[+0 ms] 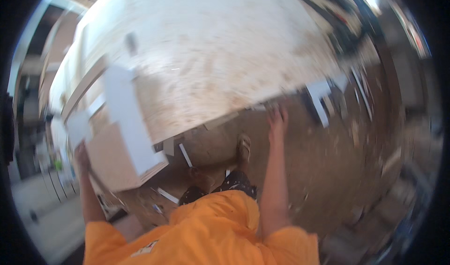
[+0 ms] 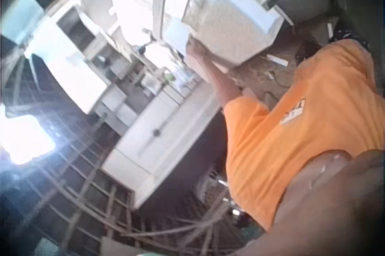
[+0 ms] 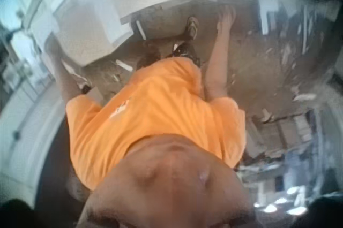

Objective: The person assembles a wooden cabinet by positioning wooden panels together, measuring the dimensions with a tape measure, and securing the pieces using a hammer and a power drill.

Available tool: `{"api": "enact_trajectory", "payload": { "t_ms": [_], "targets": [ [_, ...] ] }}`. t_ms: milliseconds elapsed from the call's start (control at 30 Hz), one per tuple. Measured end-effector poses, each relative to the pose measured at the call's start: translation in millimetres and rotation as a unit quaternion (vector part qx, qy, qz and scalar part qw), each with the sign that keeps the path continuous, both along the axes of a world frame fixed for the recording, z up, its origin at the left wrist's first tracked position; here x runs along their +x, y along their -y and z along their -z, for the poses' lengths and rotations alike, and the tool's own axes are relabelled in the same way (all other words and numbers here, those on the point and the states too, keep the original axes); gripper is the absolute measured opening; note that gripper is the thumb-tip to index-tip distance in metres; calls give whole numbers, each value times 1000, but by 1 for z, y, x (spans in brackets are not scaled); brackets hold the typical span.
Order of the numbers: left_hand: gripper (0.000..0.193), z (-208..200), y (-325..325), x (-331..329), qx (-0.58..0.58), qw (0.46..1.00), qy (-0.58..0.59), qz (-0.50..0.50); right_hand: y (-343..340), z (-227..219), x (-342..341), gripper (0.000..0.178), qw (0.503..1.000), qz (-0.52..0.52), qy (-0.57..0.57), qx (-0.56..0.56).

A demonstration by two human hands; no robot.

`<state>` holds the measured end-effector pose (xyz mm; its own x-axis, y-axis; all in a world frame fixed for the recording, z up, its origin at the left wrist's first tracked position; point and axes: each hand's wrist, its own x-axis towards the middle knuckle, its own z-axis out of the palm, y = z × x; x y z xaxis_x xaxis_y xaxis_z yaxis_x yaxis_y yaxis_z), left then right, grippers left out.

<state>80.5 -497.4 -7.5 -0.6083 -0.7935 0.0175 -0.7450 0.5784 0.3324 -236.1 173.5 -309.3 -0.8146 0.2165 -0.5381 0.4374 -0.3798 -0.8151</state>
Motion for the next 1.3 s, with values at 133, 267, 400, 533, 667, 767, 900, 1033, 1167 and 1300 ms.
{"api": "enact_trajectory", "payload": {
  "t_ms": [133, 267, 400, 533, 667, 767, 900, 1033, 1167, 1300],
  "targets": [
    [51, 17, 25, 39, 189, 978, -67, -60, 14, -3, -114, 47, 997, 72, -40, 2],
    [51, 12, 72, 39, 46, 996, 62, 49, 36, 61, -177, 44, 981, 158, -107, -26],
    [46, 19, 95, 45, 62, 994, 92, 18, 104, 96, -175, 42, 958, 183, -134, 178],
    [42, 7, 114, 71, 169, 967, 5, 190, 127, 75, -133, 44, 962, 148, -96, 211],
    [36, 33, 95, 67, 189, 955, -94, 208, 91, 67, -114, 47, 975, 97, -107, 166],
    [39, 25, 82, 56, -47, 995, -22, 84, 70, 61, -124, 50, 992, 48, -111, 41],
    [50, 22, 25, 14, 2, 998, -17, -54, 38, 68, -117, 53, 991, -29, -125, -32],
    [52, 17, 7, 18, -71, 994, -27, -78, 20, 51, -56, 47, 924, -190, -72, 323],
    [56, -1, -8, 18, -91, 987, 107, -79, 100, -132, 70, 27, 875, -321, -175, 316],
    [49, -5, -7, 4, -101, 995, -7, 9, 224, -315, 208, 33, 690, -499, -436, 292]
  ]
}}
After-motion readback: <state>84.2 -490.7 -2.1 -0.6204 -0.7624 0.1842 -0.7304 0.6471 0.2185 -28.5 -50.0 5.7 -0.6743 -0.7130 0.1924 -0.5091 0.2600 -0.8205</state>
